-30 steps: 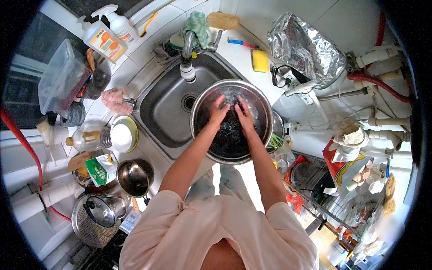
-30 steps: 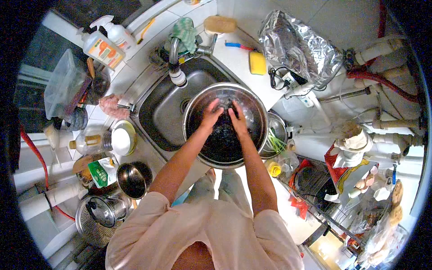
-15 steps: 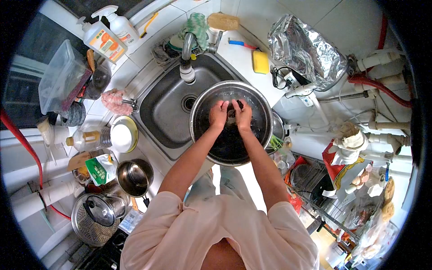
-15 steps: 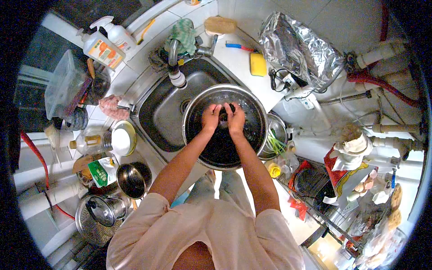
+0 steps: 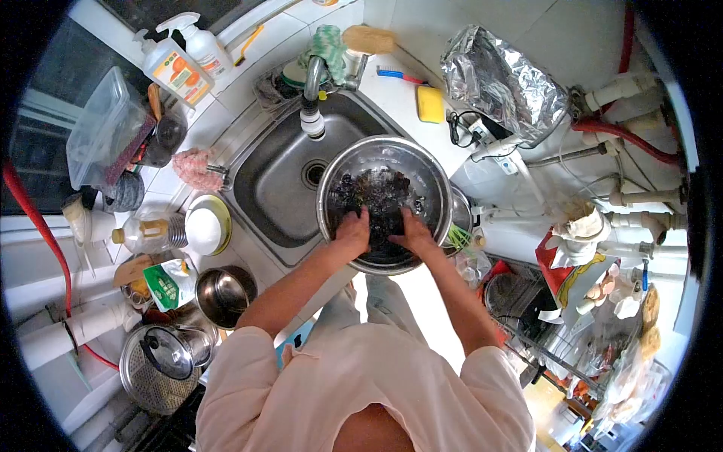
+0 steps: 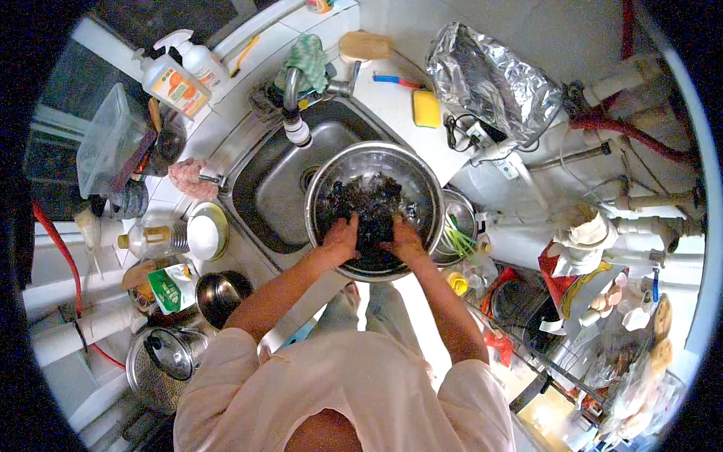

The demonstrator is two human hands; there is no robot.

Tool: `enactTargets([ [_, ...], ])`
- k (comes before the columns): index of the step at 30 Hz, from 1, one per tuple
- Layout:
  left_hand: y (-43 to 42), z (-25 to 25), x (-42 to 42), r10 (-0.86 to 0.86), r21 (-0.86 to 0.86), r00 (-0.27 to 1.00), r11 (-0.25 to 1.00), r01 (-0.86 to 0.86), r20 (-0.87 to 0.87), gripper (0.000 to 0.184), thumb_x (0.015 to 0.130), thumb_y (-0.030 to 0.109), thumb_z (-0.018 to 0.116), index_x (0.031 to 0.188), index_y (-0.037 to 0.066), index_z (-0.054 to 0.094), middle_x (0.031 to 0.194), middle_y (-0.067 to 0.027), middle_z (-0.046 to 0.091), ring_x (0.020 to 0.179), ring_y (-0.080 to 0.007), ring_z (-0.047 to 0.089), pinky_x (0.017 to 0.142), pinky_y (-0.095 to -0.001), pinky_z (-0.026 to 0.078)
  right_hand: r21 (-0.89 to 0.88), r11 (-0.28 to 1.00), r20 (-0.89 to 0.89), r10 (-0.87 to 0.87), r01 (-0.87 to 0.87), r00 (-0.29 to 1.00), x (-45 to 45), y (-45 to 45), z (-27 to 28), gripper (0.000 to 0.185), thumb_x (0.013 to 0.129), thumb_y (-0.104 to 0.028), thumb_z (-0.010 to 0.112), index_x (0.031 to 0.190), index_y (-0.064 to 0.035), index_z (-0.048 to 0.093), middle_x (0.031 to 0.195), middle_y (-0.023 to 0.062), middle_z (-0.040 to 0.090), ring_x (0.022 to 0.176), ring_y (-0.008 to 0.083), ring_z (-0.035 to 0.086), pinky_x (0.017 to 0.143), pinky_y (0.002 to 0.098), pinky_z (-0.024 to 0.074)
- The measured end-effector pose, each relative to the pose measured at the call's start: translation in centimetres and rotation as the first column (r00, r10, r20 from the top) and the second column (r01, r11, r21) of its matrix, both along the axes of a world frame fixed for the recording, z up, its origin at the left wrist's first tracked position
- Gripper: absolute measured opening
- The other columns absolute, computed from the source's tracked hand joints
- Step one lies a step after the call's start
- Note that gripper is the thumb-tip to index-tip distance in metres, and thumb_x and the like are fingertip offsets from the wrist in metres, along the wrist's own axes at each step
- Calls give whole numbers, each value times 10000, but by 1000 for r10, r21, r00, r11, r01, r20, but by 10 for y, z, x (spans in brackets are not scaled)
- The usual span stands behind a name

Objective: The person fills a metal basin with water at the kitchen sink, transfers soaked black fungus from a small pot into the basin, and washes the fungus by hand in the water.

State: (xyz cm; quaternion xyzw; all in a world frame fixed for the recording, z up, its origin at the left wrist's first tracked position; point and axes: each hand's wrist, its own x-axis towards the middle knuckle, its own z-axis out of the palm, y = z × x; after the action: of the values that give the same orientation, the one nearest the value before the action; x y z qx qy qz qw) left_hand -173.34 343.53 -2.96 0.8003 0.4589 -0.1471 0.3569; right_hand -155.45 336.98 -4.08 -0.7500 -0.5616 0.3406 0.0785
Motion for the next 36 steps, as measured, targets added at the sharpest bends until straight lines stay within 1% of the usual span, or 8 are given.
enactTargets([
  [2, -6, -6, 15, 91, -29, 992, 996, -89, 87, 1036, 539, 200, 795, 1348, 31, 171, 1171, -279, 388, 1057, -393, 446, 866, -407, 421, 196, 966, -285, -107, 167, 953, -8, -2, -61, 703, 690, -250, 726, 1256, -48, 363, 1175, 158, 484, 1034, 252, 508, 850, 352, 422],
  [5, -5, -59, 27, 369, -140, 824, 929, -343, 431, 1092, 479, 182, 803, 1354, 50, 164, 1157, -276, 428, 1033, -397, 479, 847, -421, 427, -136, 801, -885, -362, 583, 291, -40, 14, -31, 506, 757, -179, 674, 1201, -92, 446, 1069, 85, 523, 973, 176, 502, 778, 297, 450],
  [8, 6, -38, 28, 746, -597, 464, 664, -450, 479, 837, 533, 67, 757, 1274, 85, 369, 1149, -135, 509, 1045, -248, 498, 858, -342, 425, -197, 741, -857, -448, 642, 254, -47, 31, -2, 322, 796, -120, 624, 1103, -114, 528, 945, 41, 532, 845, 142, 518, 668, 260, 469],
  [10, 8, -28, 27, 792, -660, 376, 609, -440, 480, 511, 683, 42, 673, 1153, 127, 489, 879, -64, 578, 671, -135, 556, 452, -264, 431, -139, 678, -853, -452, 722, 260, -46, 43, -12, 174, 786, -125, 635, 948, -87, 581, 810, -8, 520, 682, 85, 499, 532, 248, 440],
  [16, 19, 2, 8, 771, -529, 442, 636, -562, 458, 75, 814, 167, 586, 842, 99, 599, 629, -15, 539, 582, -132, 515, 448, -269, 416, 167, 635, -688, -473, 754, 551, -23, 37, -33, 152, 827, -264, 588, 800, -115, 577, 727, -57, 513, 658, 45, 455, 504, 245, 367],
  [21, 19, -33, 3, 390, -86, 601, 878, -470, 698, 169, 762, 136, 624, 918, 92, 579, 897, -112, 563, 824, -265, 552, 747, -341, 433, -274, 572, -805, -577, 774, 141, -29, 27, 19, 196, 869, -306, 519, 940, -143, 601, 780, -42, 567, 613, 65, 479, 464, 208, 371],
  [23, 13, -9, 7, 309, 17, 670, 902, -432, 675, 336, 693, 100, 674, 1010, 108, 564, 1194, -157, 441, 1062, -323, 460, 909, -371, 372, -189, 647, -809, -529, 739, 256, -27, 25, 16, 171, 871, -292, 517, 959, -169, 596, 778, -57, 560, 619, 60, 474, 465, 202, 365],
  [36, 0, 39, 25, 8, 221, 581, 920, -322, 814, 282, 642, 45, 672, 909, 28, 584, 1066, -107, 511, 998, -288, 490, 851, -356, 409, -314, 705, -920, -392, 635, -20, -32, 19, 41, 388, 903, -393, 430, 1226, -181, 446, 1169, -13, 470, 924, 87, 469, 648, 216, 427],
])
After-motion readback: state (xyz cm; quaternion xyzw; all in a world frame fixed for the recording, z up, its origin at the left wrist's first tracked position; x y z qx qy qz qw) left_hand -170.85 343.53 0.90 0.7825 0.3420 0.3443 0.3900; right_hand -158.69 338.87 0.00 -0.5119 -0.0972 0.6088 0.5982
